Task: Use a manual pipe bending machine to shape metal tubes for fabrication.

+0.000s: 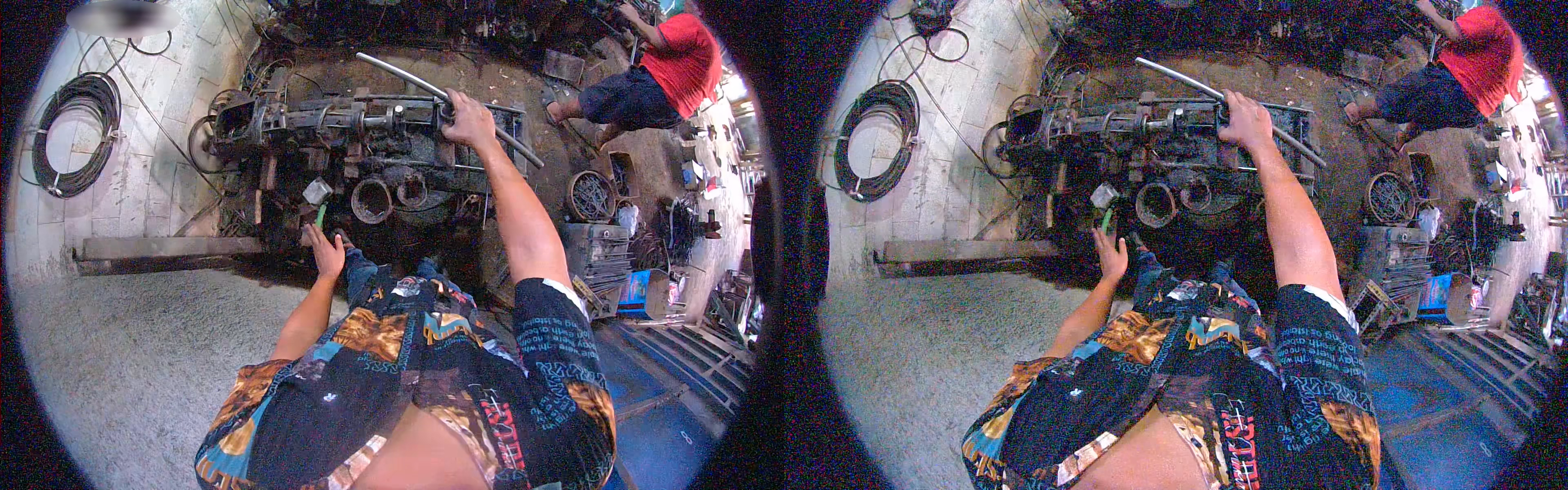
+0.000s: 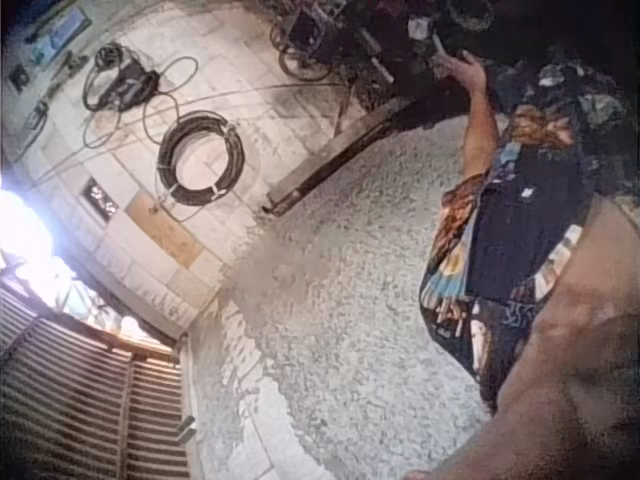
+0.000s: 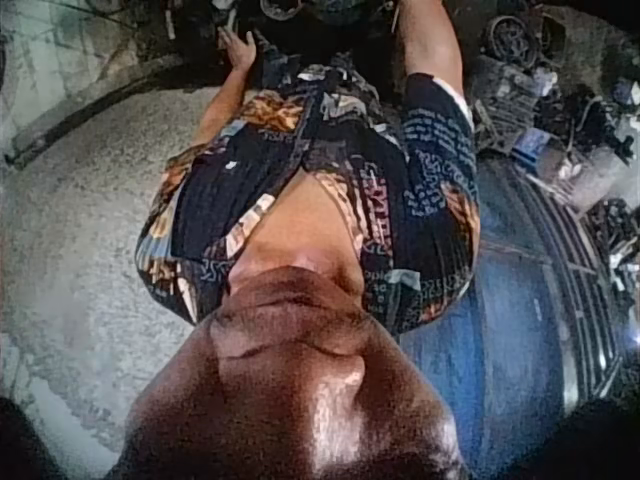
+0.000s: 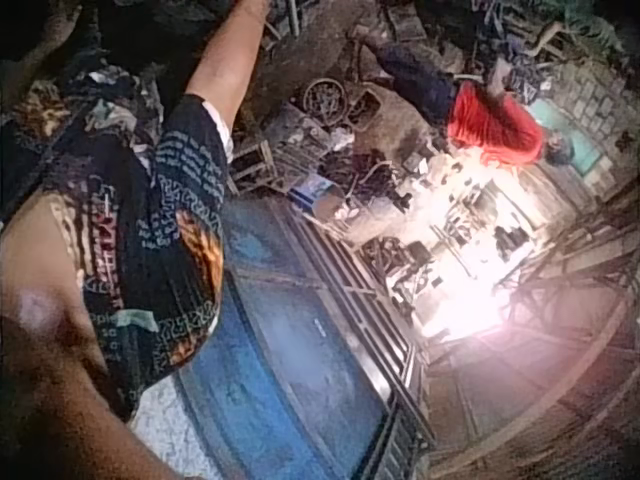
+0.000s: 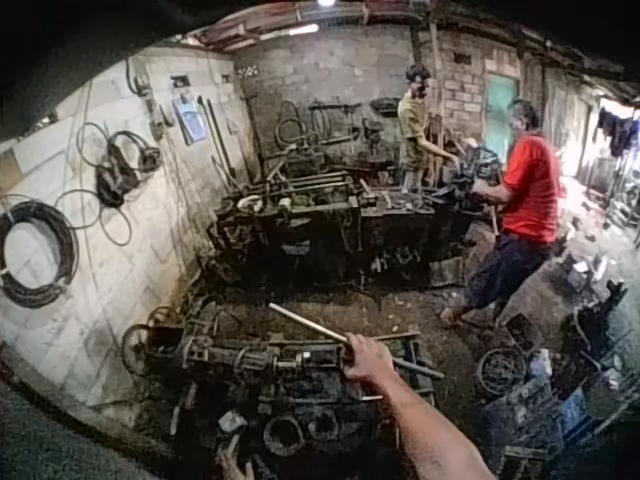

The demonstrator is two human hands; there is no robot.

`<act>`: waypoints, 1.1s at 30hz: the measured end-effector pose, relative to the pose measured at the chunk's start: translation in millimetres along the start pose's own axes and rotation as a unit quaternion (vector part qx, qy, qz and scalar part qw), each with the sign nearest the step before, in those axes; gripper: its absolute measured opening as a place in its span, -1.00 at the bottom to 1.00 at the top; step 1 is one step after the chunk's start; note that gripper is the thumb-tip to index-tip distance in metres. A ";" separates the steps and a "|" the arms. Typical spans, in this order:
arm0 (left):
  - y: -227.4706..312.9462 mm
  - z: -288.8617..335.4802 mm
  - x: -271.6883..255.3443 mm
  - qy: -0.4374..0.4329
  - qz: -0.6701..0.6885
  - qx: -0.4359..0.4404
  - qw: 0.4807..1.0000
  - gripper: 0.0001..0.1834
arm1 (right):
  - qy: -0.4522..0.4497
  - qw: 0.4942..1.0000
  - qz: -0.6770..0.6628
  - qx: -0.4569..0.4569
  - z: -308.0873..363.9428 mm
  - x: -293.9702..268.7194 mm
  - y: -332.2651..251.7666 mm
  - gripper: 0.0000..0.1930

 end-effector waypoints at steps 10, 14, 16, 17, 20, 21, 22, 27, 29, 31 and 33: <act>2.8 1.0 -0.3 -0.007 -0.002 -0.003 1.000 -0.16 | -0.017 1.000 0.011 0.018 0.3 -0.7 -4.4 -0.12; 0.2 1.2 1.5 -0.005 0.005 -0.002 1.000 -0.16 | -0.021 0.999 0.012 0.022 1.9 -2.5 -4.3 -0.15; 0.9 1.5 0.9 0.003 0.007 0.008 1.000 -0.16 | -0.028 0.999 0.007 0.027 2.3 -2.8 -2.9 -0.15; -1.1 1.3 2.2 -0.006 0.019 -0.006 1.000 -0.15 | -0.020 1.000 0.000 0.023 2.2 -4.2 -3.4 -0.15; -0.4 1.9 1.6 -0.006 0.010 -0.013 1.000 -0.15 | 0.018 1.000 0.007 -0.001 2.6 -8.6 -6.2 -0.18; 1.3 2.0 0.6 0.000 0.006 -0.007 1.000 -0.15 | 0.022 1.000 0.002 -0.004 2.6 -8.7 -6.4 -0.18; 1.4 2.2 0.5 -0.002 0.014 -0.012 1.000 -0.15 | 0.028 1.000 0.004 -0.006 2.6 -8.9 -6.4 -0.18; 4.0 2.0 -2.1 0.003 0.019 -0.005 1.000 -0.14 | -0.026 0.999 0.011 0.023 1.9 -1.2 -3.6 -0.16; 2.2 1.6 0.1 -0.013 0.003 -0.018 1.000 -0.12 | 0.014 1.000 0.018 0.001 2.5 -8.3 -8.6 -0.17; 3.2 1.5 -0.5 -0.008 0.001 -0.011 1.000 -0.11 | 0.021 1.000 0.019 -0.001 3.0 -11.5 -10.4 -0.17; 3.8 1.6 -0.3 -0.008 0.002 -0.008 1.000 -0.11 | 0.021 0.999 0.025 0.002 3.3 -13.8 -11.0 -0.16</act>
Point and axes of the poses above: each hand's wrist, its own z-axis away from the middle knuckle, its own x-axis out of the palm, y = z × x, the point moved 7 cm from there along -z, towards the middle knuckle, and after that the axes turned 4 degrees about z, right-handed, at the moved point
